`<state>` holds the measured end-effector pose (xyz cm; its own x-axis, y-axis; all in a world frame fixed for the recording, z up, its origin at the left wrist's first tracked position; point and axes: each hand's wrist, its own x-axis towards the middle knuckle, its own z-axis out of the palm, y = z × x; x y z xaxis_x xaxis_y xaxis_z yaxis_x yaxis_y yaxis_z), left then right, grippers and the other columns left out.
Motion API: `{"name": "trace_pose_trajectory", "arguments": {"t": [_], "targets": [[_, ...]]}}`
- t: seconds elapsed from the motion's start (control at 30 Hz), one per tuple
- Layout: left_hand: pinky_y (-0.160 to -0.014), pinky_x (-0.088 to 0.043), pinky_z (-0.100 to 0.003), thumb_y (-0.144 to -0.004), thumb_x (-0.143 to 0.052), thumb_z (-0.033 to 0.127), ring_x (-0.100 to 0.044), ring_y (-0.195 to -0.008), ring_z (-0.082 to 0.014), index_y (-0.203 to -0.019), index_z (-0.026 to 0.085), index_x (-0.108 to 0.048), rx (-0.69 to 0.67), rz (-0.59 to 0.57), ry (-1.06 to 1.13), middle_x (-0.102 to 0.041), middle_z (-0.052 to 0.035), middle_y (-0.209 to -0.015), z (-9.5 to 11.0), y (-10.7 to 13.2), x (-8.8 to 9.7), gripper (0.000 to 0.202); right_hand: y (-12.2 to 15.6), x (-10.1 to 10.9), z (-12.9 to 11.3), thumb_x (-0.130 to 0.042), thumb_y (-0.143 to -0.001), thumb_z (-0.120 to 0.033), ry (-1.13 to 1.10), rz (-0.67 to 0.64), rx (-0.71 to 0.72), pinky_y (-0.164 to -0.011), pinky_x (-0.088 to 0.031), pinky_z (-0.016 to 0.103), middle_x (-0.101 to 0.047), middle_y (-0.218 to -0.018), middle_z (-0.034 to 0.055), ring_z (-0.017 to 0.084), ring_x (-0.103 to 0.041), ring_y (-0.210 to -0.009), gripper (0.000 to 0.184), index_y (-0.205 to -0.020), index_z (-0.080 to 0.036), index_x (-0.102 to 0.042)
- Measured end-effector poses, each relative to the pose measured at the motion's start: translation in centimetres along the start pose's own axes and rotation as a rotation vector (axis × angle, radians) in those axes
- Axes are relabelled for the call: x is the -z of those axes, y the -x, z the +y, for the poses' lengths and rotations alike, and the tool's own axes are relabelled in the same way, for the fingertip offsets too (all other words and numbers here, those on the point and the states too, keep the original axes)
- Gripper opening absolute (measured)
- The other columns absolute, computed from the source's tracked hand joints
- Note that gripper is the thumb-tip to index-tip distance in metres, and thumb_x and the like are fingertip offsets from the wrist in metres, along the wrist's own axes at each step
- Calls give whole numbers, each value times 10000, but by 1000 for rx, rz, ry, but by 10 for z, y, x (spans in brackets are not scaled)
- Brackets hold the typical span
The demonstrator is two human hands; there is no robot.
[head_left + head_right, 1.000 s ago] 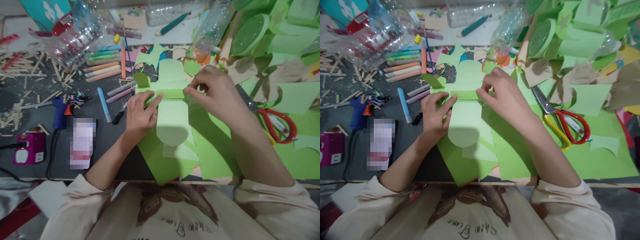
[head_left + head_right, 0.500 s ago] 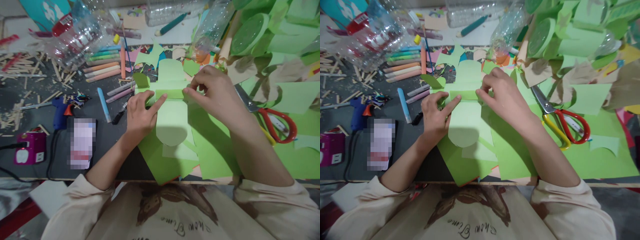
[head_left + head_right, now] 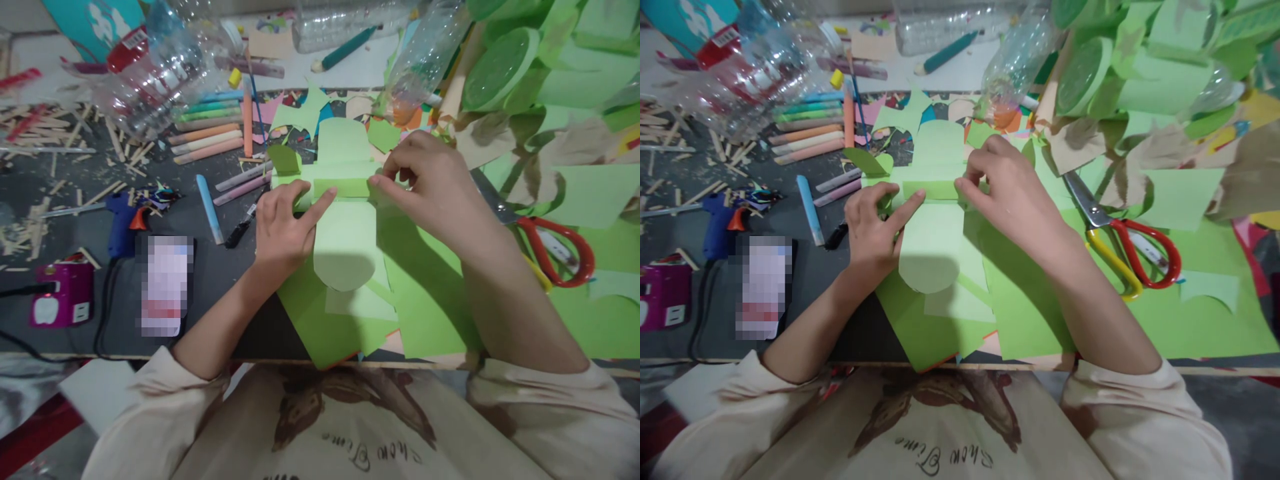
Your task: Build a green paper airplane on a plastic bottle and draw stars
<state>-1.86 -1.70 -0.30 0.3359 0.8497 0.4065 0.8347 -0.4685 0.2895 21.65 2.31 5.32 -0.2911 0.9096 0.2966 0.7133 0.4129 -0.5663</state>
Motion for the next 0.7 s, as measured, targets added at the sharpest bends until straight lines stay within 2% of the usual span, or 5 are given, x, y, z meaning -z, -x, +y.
{"name": "trace_pose_trajectory", "arguments": {"t": [0.23,0.4,0.57,0.7], "targets": [[-1116,-357,-432,-1004,-398,285,-519,-1266,-290,-1371,380,-599,0,3,18,-611,-85,-1340,0,0,1,430,0,2,-3,-678,-879,-364,29,-3,-10,-651,-520,395,-569,-767,27,203,-585,-685,300,-676,-260,-484],[-1080,-389,-440,-1008,-415,272,-544,-1225,-288,-1366,386,-603,-42,73,-34,-628,-94,-1307,2,1,0,420,3,-11,-6,-657,-902,-411,43,115,3,-768,-548,458,-626,-888,48,257,-610,-851,176,-880,-289,-531],[-1067,-403,-426,-1015,-436,287,-546,-1218,-277,-1334,365,-629,-15,80,-59,-637,-93,-1282,4,1,-2,381,6,-33,-6,-686,-868,-496,101,185,-6,-828,-534,511,-627,-998,76,296,-596,-937,308,-1039,-304,-517],[-1069,-391,-412,-1021,-421,248,-554,-1214,-273,-1370,356,-600,-51,132,-34,-637,-93,-1280,2,2,-2,406,7,-37,-12,-656,-882,-502,146,153,-67,-872,-505,544,-616,-1038,97,334,-577,-1022,325,-1079,-295,-502]]}}
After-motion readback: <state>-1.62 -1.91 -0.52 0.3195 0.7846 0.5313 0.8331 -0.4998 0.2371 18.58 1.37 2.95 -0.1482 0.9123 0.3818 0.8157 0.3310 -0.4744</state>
